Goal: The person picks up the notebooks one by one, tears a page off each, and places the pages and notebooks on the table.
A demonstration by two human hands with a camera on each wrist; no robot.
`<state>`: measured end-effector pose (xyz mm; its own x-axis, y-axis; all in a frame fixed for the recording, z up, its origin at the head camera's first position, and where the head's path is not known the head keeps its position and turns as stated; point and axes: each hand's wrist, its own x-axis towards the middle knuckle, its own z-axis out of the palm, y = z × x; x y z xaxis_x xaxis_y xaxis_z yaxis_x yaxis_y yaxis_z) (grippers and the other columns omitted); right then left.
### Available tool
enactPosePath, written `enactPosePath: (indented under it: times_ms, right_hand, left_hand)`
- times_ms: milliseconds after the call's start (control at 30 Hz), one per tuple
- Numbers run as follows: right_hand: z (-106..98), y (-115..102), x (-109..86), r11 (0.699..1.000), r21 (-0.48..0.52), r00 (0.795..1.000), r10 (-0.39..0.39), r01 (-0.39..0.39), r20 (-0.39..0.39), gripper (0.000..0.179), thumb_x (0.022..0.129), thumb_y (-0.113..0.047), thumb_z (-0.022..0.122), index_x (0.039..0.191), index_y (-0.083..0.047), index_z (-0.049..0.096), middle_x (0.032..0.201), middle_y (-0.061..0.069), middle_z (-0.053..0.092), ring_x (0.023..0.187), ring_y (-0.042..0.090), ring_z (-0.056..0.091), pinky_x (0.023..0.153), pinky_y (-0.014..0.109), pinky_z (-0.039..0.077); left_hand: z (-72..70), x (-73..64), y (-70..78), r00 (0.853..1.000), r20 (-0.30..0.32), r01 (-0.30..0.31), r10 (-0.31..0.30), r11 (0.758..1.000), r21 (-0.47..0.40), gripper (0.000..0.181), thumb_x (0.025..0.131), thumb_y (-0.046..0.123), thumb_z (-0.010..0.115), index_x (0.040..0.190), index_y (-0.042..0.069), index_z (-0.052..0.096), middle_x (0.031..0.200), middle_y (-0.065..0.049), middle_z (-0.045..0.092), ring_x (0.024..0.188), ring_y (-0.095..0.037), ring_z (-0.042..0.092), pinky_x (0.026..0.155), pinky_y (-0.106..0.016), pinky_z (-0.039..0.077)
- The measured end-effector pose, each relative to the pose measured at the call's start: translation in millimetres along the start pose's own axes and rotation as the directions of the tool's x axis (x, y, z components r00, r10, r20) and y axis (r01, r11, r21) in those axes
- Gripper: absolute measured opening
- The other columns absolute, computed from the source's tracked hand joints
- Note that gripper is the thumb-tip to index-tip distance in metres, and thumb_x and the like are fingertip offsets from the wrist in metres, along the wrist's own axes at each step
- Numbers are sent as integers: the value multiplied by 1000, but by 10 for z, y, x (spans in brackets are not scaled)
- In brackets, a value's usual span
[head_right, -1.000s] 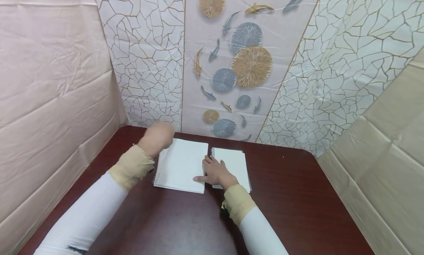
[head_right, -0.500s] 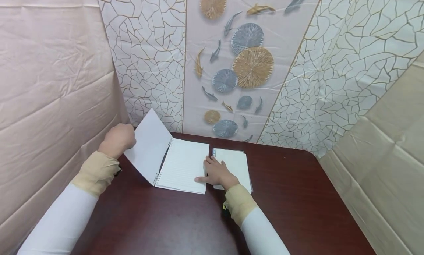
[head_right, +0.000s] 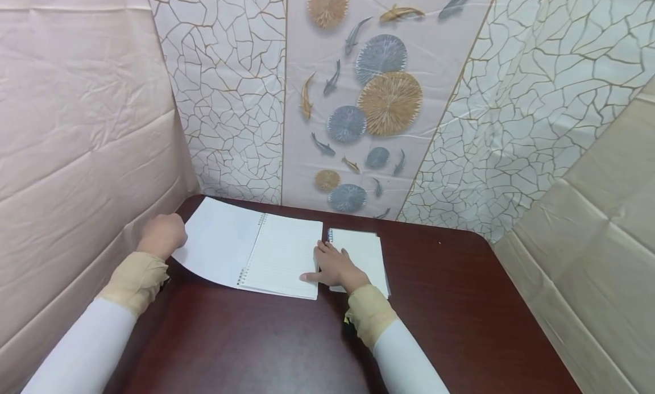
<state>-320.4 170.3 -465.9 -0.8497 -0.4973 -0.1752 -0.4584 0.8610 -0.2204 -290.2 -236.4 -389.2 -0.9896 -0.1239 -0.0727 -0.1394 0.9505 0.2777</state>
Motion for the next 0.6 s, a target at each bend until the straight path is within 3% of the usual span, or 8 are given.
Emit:
enactPosePath:
  times_ms: [200,467,600]
  right_hand:
    - [2,-12,11,1000,-10,1000,2,-1,5,95,100,-63,64,164,0,34,173,20,23,160,39,22,123,69,21]
    - [6,-2,-1,1000,20,1000,4,-4,5,95,100,-62,65,164,-1,33,173,21,22,160,39,21,123,69,20]
    - [-7,6,-14,999,34,1000,7,-7,8,95,100,-62,65,165,-1,32,174,20,20,160,39,20,124,69,18]
  left_hand:
    - [234,43,-147,1000,-23,0,1,1000,17,28,96,-1,47,99,-19,68,103,-41,69,92,-50,71,72,-57,60]
    - [548,138,-296,1000,25,11,-13,998,58,30,100,2,44,97,-13,70,97,-34,71,89,-44,71,70,-53,57]
    - [634,178,-265,999,33,25,-29,993,116,30,101,4,46,111,-17,66,93,-31,70,81,-39,70,63,-51,57]
